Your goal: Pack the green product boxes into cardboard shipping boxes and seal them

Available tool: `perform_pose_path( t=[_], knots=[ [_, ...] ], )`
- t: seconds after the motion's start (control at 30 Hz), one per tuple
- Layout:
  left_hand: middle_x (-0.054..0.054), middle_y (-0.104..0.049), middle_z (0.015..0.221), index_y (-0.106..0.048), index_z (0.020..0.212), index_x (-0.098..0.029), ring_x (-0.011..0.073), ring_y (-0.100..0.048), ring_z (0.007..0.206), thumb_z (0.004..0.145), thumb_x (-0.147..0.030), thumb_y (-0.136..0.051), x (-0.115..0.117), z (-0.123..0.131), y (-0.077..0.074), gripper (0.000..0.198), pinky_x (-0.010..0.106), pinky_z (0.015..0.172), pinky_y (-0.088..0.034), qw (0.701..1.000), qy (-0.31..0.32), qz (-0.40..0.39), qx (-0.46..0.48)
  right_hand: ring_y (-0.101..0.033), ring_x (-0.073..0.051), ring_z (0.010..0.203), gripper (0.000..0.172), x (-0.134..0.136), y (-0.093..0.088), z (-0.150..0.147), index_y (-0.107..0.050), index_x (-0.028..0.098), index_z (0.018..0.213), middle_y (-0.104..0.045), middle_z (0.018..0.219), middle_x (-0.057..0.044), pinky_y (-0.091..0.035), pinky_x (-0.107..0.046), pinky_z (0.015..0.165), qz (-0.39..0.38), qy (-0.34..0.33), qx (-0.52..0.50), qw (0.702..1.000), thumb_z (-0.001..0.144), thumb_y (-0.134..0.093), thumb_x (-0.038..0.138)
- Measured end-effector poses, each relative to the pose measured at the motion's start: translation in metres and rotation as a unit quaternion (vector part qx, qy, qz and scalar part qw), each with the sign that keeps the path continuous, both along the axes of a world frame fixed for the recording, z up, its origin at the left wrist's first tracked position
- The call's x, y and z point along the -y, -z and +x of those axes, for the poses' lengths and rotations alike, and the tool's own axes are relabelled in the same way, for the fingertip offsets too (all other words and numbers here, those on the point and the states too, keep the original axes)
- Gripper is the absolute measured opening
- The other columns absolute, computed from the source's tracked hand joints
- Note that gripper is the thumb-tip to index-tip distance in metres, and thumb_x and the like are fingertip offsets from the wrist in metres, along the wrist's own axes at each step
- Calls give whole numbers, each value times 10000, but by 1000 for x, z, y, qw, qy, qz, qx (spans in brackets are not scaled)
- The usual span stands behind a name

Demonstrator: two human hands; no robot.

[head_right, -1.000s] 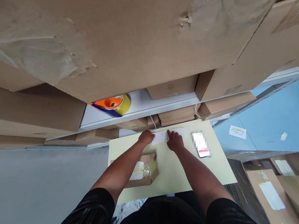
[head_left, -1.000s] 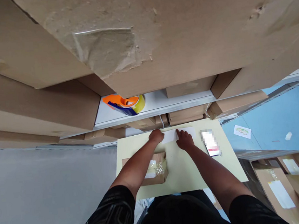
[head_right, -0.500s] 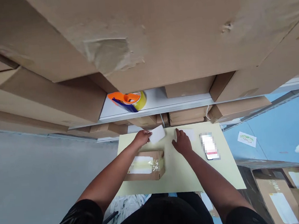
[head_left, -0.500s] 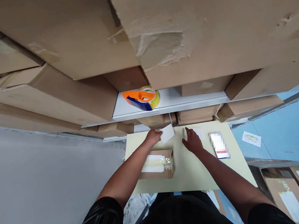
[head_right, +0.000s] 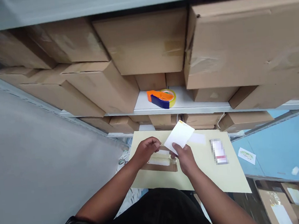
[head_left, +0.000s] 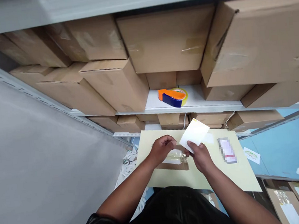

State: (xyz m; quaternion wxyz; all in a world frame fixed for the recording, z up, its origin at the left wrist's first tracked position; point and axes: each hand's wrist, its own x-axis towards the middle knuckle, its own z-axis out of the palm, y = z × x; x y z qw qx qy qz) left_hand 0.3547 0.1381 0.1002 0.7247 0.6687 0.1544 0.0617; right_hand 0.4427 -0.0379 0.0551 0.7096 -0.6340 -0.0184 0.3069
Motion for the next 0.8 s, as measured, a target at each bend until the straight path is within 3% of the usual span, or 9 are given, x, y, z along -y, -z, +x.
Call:
perform_pose_path(
  t=[0.13, 0.27, 0.53, 0.8],
  knots=[
    [18, -673, 750, -704, 869, -148, 146, -617, 712, 800, -469, -788, -24, -43, -16, 339, 259, 683, -471, 999, 50, -18, -3, -559, -154, 509, 339, -21, -41, -48, -705, 159, 815, -647, 584, -23, -468, -281, 515, 70, -11, -68, 995, 766, -821, 474],
    [24, -681, 735, -699, 851, -140, 144, -623, 693, 807, -434, -783, -40, -79, -28, 309, 276, 705, -490, 995, 59, -78, 28, -581, -158, 522, 333, -47, -62, -86, -734, 161, 818, -682, 605, -39, -472, -273, 502, 75, -24, -67, 995, 732, -856, 458],
    [37, -682, 727, -707, 825, -128, 146, -629, 684, 835, -466, -766, -69, -125, -35, 343, 281, 696, -514, 988, 65, -121, 75, -578, -151, 535, 328, -75, -73, -130, -761, 155, 842, -688, 616, -38, -476, -272, 508, 72, -48, -31, 996, 760, -846, 461],
    [22, -675, 701, -697, 803, -131, 136, -625, 654, 776, -417, -809, -69, -141, -40, 308, 270, 680, -521, 988, 61, -120, 80, -591, -164, 542, 362, -77, -76, -145, -760, 151, 842, -707, 650, -53, -481, -285, 496, 71, -50, -17, 996, 731, -863, 480]
  ],
)
